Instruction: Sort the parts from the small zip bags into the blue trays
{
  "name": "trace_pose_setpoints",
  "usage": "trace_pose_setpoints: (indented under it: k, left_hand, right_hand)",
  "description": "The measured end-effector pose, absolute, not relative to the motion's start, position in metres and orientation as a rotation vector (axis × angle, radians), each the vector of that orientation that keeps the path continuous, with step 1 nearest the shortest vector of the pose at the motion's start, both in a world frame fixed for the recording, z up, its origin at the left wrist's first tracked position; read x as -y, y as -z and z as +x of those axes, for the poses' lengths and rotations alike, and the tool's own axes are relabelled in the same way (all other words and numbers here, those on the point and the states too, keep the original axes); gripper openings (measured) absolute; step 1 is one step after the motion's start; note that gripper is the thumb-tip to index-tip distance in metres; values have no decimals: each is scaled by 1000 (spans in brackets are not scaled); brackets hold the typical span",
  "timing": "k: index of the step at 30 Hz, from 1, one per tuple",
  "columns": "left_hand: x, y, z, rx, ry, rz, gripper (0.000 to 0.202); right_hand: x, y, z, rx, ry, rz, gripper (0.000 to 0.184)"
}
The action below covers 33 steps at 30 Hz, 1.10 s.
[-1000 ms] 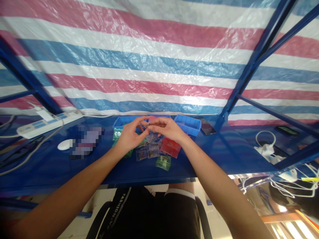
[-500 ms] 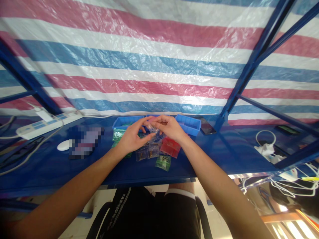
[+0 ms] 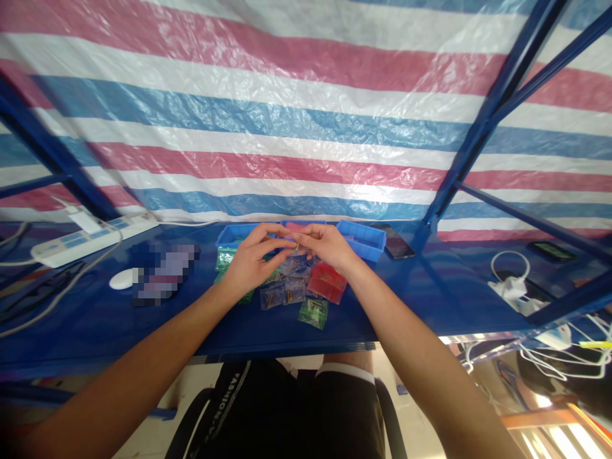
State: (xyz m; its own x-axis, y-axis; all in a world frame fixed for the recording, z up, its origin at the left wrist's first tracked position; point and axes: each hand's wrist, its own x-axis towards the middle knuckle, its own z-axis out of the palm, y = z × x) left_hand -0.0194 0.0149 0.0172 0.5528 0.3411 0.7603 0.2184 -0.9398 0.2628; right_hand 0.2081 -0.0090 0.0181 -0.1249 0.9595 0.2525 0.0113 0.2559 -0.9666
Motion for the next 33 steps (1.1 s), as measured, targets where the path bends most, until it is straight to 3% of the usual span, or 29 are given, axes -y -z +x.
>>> trace_pose_setpoints:
  k: [10,19,26,33]
  left_hand:
    - [-9,-24,-20,-623,-1365,2611,19]
    - [-8,-24,-20,-699,-1395,2571,18]
    - [-7,-25,-19,-681,-1334,2564,20]
    - [-8,-22,-19,-691,-1371,2563,21]
  right_hand:
    - [9,-18,205,1463,-1184,-957,49]
    - [14,-20,203,1574,-1178,-893,26]
    - [15,-21,203,1649,-1151,-905,42]
    - [14,-20,203,1673,-1122,-926,42]
